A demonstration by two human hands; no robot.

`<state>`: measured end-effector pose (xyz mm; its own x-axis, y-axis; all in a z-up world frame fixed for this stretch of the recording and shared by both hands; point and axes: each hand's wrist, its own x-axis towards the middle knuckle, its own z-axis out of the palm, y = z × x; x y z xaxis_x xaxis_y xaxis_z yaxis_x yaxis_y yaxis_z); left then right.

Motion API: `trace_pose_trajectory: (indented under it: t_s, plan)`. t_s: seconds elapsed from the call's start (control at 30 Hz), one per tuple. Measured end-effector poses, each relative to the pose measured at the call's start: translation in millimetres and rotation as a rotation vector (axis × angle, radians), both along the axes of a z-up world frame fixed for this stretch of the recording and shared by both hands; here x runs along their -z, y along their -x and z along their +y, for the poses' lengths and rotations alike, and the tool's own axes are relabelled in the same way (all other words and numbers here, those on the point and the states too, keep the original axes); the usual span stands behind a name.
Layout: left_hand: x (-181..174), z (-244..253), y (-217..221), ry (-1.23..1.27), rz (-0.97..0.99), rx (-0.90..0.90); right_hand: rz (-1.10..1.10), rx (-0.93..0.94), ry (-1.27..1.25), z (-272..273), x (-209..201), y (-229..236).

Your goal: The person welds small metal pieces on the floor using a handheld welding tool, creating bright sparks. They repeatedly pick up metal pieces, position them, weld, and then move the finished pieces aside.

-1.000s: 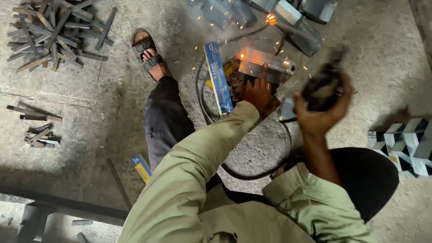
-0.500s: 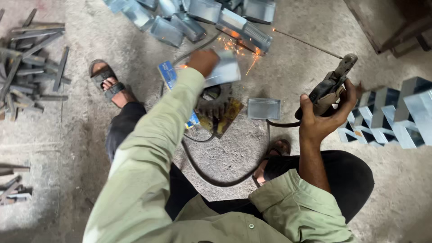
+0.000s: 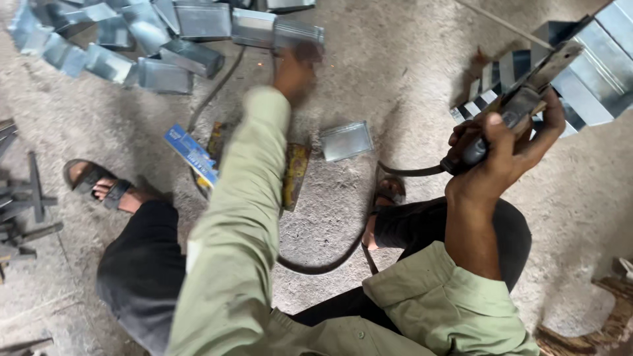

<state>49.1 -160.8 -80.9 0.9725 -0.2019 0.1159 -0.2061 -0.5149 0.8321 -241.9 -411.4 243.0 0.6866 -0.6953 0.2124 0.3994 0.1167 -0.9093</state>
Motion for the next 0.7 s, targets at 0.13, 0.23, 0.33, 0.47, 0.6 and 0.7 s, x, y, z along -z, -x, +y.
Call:
trace_pose_trajectory:
  t_s: [0.13,0.23,0.33,0.47,0.6,0.7]
  plan:
    - [86,-79,125,-0.387,0.103,0.4,-0.015,-0.013,-0.055,4,-6,5]
    - [107,-95,183,-0.517,0.41,0.334,-0.008,-0.047,-0.082,14,-11,10]
    - [100,-99,210,-0.666,0.732,0.304,0.015,-0.071,-0.049,18,-19,20]
    - [112,-94,227,-0.915,0.563,0.38,0.061,-0.068,-0.014,17,-18,16]
    - [108,-75,268,-0.809,0.625,0.474,0.116,-0.089,-0.105,19,-9,6]
    - [112,-65,292,-0.685,0.606,0.465,0.164,-0.067,-0.03,21,-7,6]
